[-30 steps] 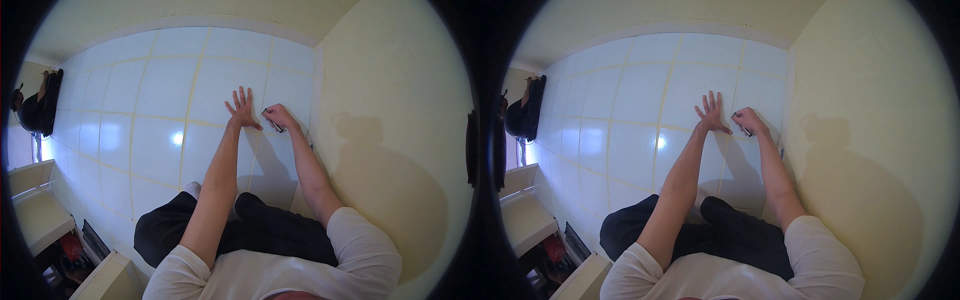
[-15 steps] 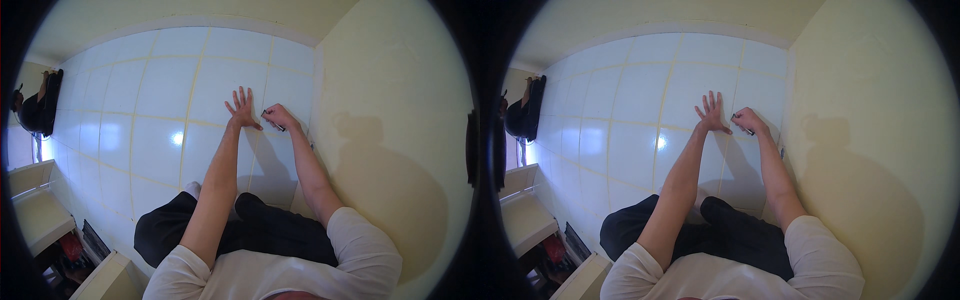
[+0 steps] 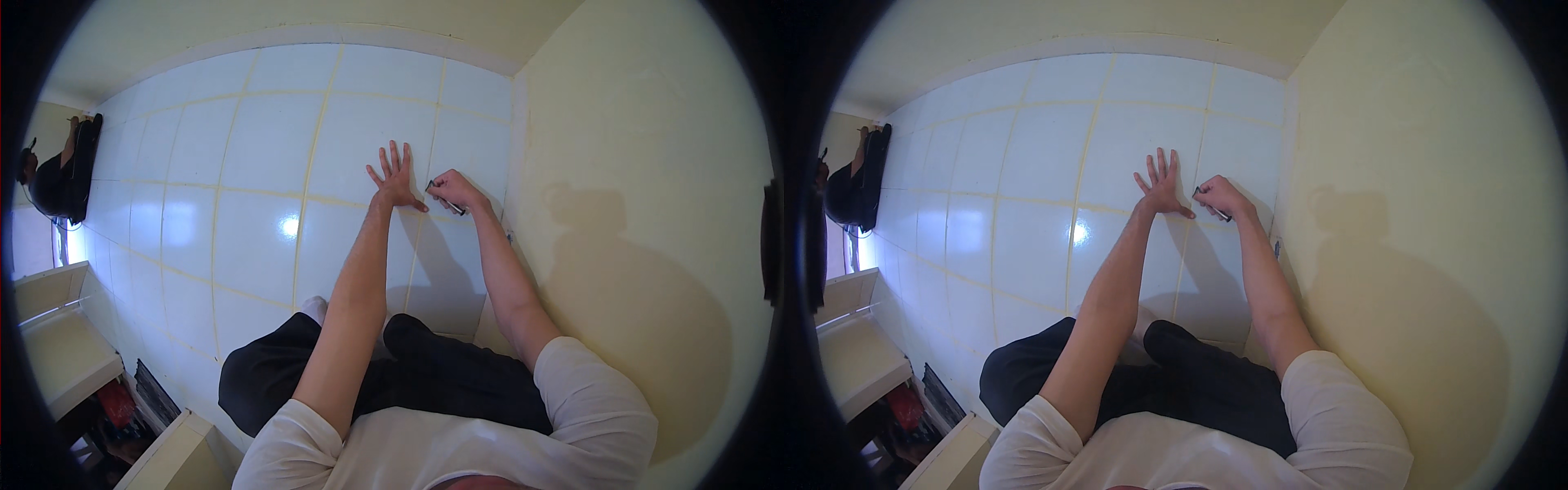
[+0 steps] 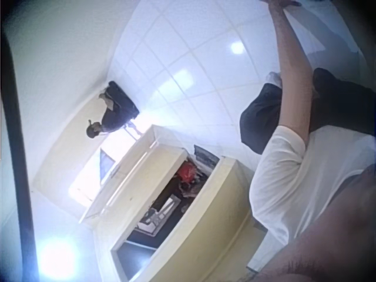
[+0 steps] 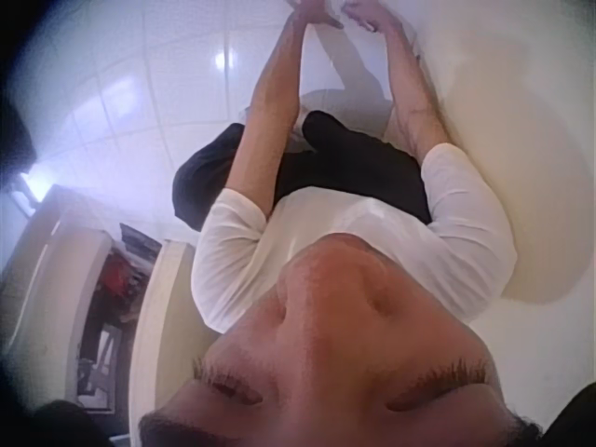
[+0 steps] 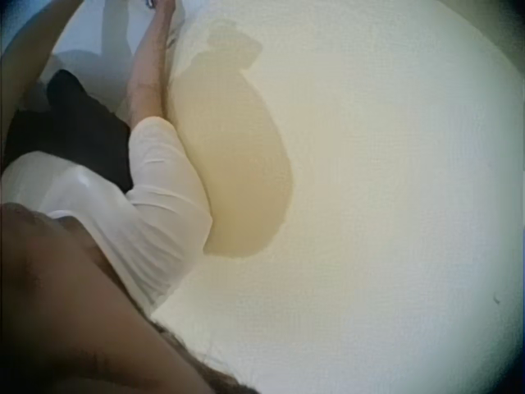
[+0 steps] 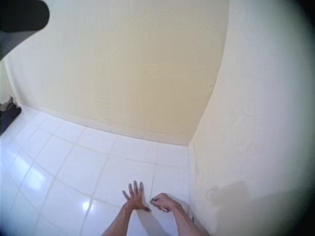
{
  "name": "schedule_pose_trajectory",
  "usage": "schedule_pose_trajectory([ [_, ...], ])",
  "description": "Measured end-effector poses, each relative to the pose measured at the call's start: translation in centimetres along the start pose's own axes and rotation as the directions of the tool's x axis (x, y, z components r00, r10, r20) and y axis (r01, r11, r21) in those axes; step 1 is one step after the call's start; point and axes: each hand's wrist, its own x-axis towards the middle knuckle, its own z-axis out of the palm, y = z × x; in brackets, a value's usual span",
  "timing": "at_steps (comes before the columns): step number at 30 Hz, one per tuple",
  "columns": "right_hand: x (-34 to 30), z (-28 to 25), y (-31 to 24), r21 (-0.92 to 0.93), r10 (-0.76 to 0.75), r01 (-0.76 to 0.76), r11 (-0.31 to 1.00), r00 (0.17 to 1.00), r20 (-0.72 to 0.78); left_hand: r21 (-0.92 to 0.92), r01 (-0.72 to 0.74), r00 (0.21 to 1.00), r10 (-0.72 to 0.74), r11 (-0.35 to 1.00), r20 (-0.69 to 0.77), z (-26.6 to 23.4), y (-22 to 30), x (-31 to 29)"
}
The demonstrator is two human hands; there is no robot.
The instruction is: The person scrapes the seams between the floor tiles using a handheld scraper.
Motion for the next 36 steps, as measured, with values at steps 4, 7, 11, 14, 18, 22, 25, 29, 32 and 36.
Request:
schedule_pose_trajectory([
  [4, 0.7, -0.3, 1.8, -0.027, -0.064, 0.061, 0.998, 0.99, -0.125, -0.002, -0.013, 1.0, 0.013, 1.0, -0.005, 0.3, 1.0, 0.4],
  [7, 0.8, -0.1, 2.1, 0.038, -0.111, 0.12, 0.992, 0.975, -0.191, -0.004, -0.011, 1.0, 0.011, 1.0, -0.014, 0.5, 0.7, 0.5],
  [11, 0.6, 0.2, 1.4, 0.032, -0.036, 0.038, 0.999, 0.996, -0.077, 0.0, -0.008, 1.0, 0.008, 1.0, -0.014, 0.5, 0.4, 0.4],
  [14, 1.0, -0.6, 2.0, 0.022, -0.07, 0.073, 0.997, 0.991, -0.118, -0.008, -0.018, 1.0, 0.018, 1.0, -0.004, 0.3, 1.0, 0.4],
  [18, 1.0, -0.2, 1.1, -0.061, -0.081, 0.077, 0.995, 0.995, -0.059, 0.015, 0.014, 1.0, -0.014, 1.0, 0.004, 0.2, 0.4, 0.2],
  [22, 1.3, -0.4, 2.4, -0.01, -0.159, 0.161, 0.987, 0.965, -0.209, 0.004, -0.017, 1.0, 0.017, 1.0, -0.004, 0.3, 0.9, 0.5],
  [25, 0.9, -0.1, 1.0, -0.023, 0.005, -0.004, 1.0, 0.999, 0.037, 0.008, -0.008, 1.0, 0.008, 1.0, -0.003, 0.2, 0.2, 0.6],
  [29, 1.1, -0.1, 1.7, 0.002, -0.084, 0.085, 0.996, 0.989, -0.12, 0.008, -0.013, 1.0, 0.013, 1.0, -0.002, 0.5, 0.6, 0.8],
  [32, 1.2, -0.1, 1.3, 0.004, -0.035, 0.035, 0.999, 0.999, -0.024, 0.005, -0.011, 1.0, 0.011, 1.0, -0.004, 0.6, 0.2, 1.0],
  [36, 1.3, -0.4, 1.7, 0.025, -0.014, 0.015, 1.0, 0.999, -0.045, -0.002, -0.017, 1.0, 0.017, 1.0, -0.002, 0.6, 0.4, 1.3],
])
